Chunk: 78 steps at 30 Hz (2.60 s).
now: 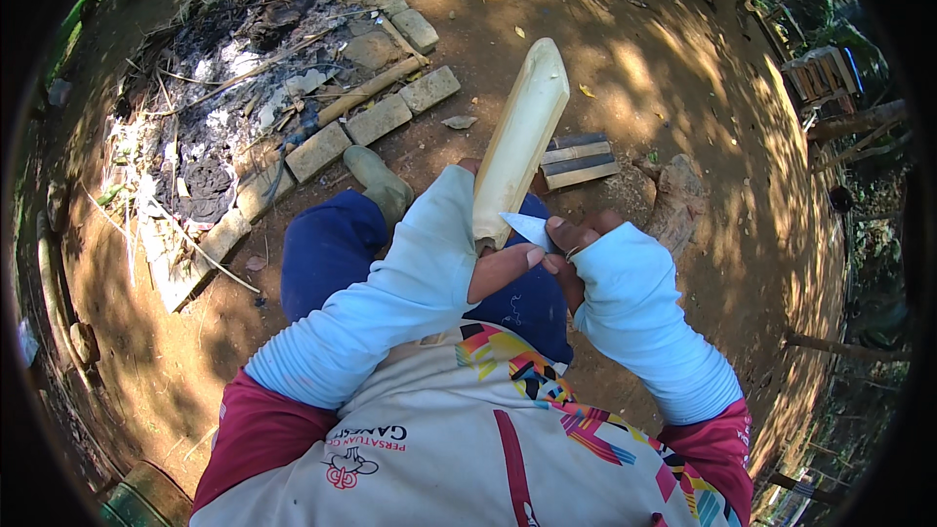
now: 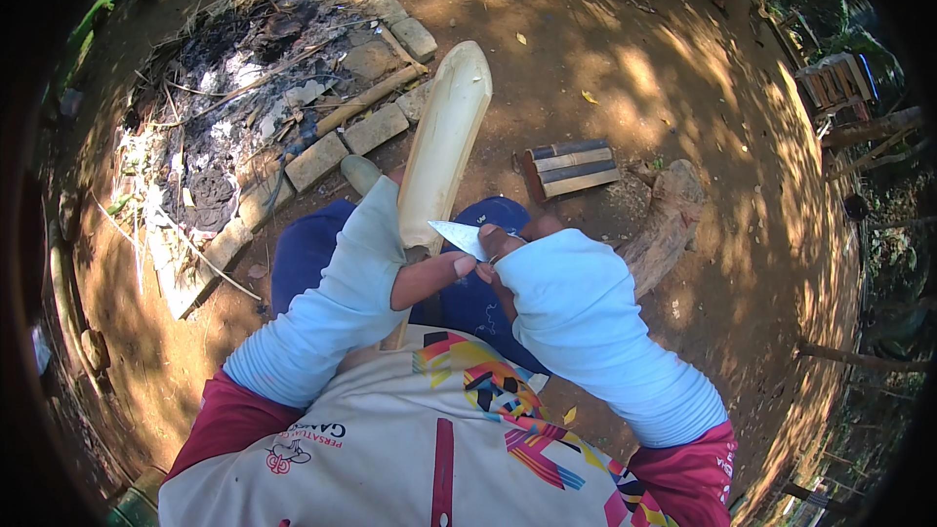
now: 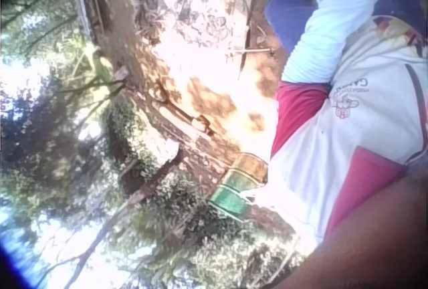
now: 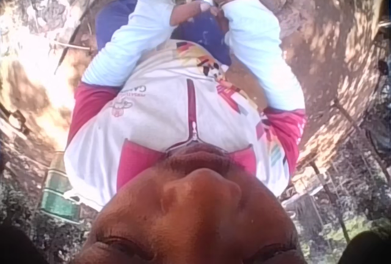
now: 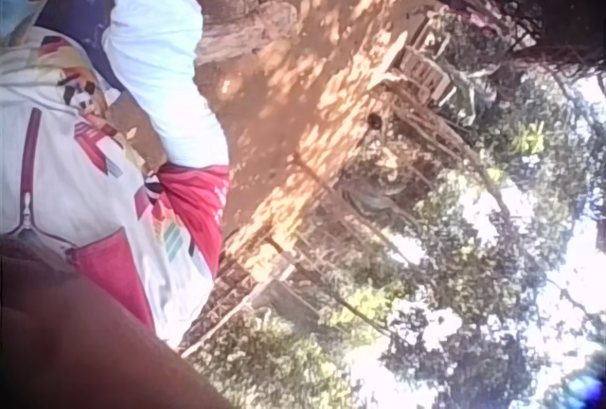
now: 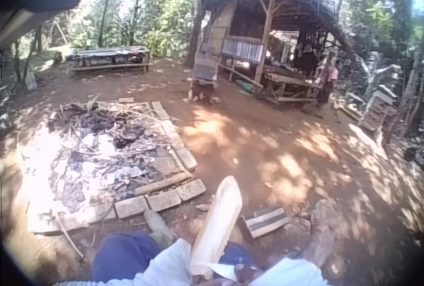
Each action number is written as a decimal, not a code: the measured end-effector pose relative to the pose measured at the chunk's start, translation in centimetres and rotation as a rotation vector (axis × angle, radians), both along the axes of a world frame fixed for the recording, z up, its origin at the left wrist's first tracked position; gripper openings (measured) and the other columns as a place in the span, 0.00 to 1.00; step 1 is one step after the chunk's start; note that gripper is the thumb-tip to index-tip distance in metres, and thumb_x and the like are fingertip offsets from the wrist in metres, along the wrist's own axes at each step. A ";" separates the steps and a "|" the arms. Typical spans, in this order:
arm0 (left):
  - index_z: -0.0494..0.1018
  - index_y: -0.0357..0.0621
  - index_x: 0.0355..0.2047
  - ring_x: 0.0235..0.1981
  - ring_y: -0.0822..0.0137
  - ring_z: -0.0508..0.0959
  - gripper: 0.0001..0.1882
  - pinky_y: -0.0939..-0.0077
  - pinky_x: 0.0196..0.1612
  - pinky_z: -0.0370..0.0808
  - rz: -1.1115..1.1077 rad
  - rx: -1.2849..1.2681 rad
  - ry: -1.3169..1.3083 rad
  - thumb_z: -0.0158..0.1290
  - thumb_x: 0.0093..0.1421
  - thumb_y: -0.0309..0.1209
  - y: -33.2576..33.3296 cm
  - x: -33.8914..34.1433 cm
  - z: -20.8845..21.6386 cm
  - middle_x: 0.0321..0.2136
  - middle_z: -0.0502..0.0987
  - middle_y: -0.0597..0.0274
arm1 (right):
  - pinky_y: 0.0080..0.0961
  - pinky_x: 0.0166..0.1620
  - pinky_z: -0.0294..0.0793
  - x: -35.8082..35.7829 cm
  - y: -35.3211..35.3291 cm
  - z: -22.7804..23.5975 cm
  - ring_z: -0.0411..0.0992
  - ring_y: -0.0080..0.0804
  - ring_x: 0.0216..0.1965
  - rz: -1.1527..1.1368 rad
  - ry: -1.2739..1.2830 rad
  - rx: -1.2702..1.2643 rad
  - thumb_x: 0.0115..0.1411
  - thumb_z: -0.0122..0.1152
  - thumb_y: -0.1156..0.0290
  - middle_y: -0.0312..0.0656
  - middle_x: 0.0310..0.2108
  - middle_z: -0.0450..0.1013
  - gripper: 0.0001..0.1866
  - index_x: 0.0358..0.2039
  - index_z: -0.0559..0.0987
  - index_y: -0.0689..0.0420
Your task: The person sits on the ground and carves a piece of light-colored wood using a small knife. They hold the wood in their left hand and use the knife in their right hand to shave off thin strips of wood, shaping the object. The person rotates the wood periodically to work on different sides.
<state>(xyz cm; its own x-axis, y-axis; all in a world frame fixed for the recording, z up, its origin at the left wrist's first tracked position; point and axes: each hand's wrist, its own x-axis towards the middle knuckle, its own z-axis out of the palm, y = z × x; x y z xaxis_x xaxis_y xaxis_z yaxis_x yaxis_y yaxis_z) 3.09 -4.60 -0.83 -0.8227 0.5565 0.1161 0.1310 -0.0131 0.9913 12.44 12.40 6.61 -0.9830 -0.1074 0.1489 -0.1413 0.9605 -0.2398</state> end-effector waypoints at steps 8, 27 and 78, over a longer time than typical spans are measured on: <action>0.63 0.34 0.53 0.42 0.75 0.73 0.31 0.79 0.45 0.72 -0.108 -0.068 -0.146 0.67 0.55 0.34 -0.6 -0.2 0.6 0.41 0.74 0.62 | 0.33 0.27 0.72 -0.1 -0.1 0.4 0.73 0.39 0.25 -0.001 -0.036 0.037 0.51 0.67 0.78 0.43 0.28 0.73 0.19 0.45 0.80 0.54; 0.70 0.36 0.45 0.34 0.78 0.74 0.25 0.82 0.36 0.72 -0.035 -0.102 -0.176 0.67 0.56 0.38 0.3 -0.3 -0.7 0.32 0.76 0.67 | 0.24 0.25 0.74 -0.4 0.1 -0.7 0.76 0.29 0.25 -0.110 -0.092 -0.109 0.57 0.63 0.80 0.41 0.29 0.75 0.13 0.43 0.80 0.55; 0.70 0.36 0.36 0.30 0.49 0.80 0.24 0.61 0.33 0.75 0.092 -0.354 0.113 0.67 0.53 0.42 -0.3 0.7 1.1 0.27 0.77 0.47 | 0.34 0.29 0.74 -0.6 0.3 0.5 0.75 0.40 0.27 -0.009 -0.030 0.109 0.55 0.67 0.72 0.44 0.28 0.74 0.15 0.45 0.80 0.55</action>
